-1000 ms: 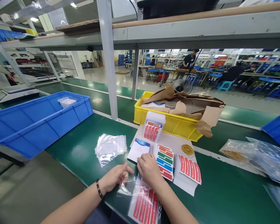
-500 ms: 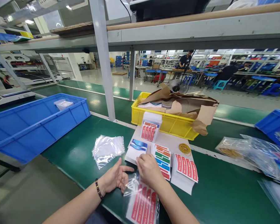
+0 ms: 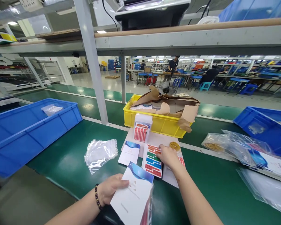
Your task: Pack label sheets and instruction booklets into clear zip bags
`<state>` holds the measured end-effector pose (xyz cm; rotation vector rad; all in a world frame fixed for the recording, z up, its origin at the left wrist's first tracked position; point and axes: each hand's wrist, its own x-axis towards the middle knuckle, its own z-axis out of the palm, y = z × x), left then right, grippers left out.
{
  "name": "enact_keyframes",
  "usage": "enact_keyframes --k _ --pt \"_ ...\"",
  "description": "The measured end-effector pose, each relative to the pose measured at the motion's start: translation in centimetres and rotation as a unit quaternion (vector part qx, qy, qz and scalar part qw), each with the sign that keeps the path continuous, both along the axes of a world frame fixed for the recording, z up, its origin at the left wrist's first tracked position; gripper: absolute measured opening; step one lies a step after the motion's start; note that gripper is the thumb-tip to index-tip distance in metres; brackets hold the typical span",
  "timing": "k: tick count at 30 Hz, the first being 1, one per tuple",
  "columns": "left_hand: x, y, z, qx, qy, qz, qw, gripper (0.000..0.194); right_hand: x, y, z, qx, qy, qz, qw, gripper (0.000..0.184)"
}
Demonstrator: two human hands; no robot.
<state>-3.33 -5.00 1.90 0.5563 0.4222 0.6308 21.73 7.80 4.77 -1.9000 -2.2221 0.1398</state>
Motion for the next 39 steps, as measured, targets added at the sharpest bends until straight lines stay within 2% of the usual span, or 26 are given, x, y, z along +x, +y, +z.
enact_keyframes --k 3,9,15,20,24,27,30,33,35,37,39 --pt "1.7 0.3 0.4 0.004 0.003 -0.035 0.999 0.032 0.4 -0.2 0.1 0.004 0.033 0.004 0.999 0.017" --pt "3.8 1.1 -0.8 -0.01 0.015 -0.052 0.998 0.035 1.9 -1.1 1.6 0.001 0.146 0.009 0.989 0.028" --pt "3.7 1.3 -2.4 -0.017 0.06 -0.057 0.996 0.035 2.3 0.6 1.0 -0.013 0.221 -0.008 0.975 0.027" --pt "3.4 1.4 -2.4 -0.018 0.079 -0.065 0.995 0.037 2.0 2.1 0.9 -0.036 0.257 -0.006 0.966 0.028" --pt "3.5 1.5 -2.4 -0.028 0.091 -0.055 0.994 0.035 2.4 2.0 1.6 0.002 0.288 -0.024 0.957 0.025" --pt "3.5 1.7 -2.4 -0.026 0.09 -0.039 0.995 0.034 3.3 1.0 2.2 0.054 0.323 -0.066 0.943 0.031" --pt "3.7 1.9 -2.5 -0.048 0.071 -0.001 0.996 0.034 3.5 -1.2 2.2 0.07 0.364 -0.093 0.924 0.039" --pt "4.1 2.1 -2.3 -0.085 0.023 0.041 0.995 0.048 1.7 -4.5 1.7 0.008 0.395 -0.063 0.916 0.037" --pt "4.3 2.2 -2.2 -0.084 -0.004 0.05 0.995 0.055 0.0 -6.7 1.1 -0.087 0.407 -0.005 0.909 0.034" --pt "4.4 2.2 -2.2 -0.069 0.006 0.055 0.996 0.049 -0.8 -8.2 0.5 -0.106 0.364 0.029 0.925 0.033" --pt "4.3 2.2 -2.4 -0.06 0.039 0.062 0.996 0.04 -0.1 -8.8 0.1 -0.033 0.289 0.034 0.956 0.033"
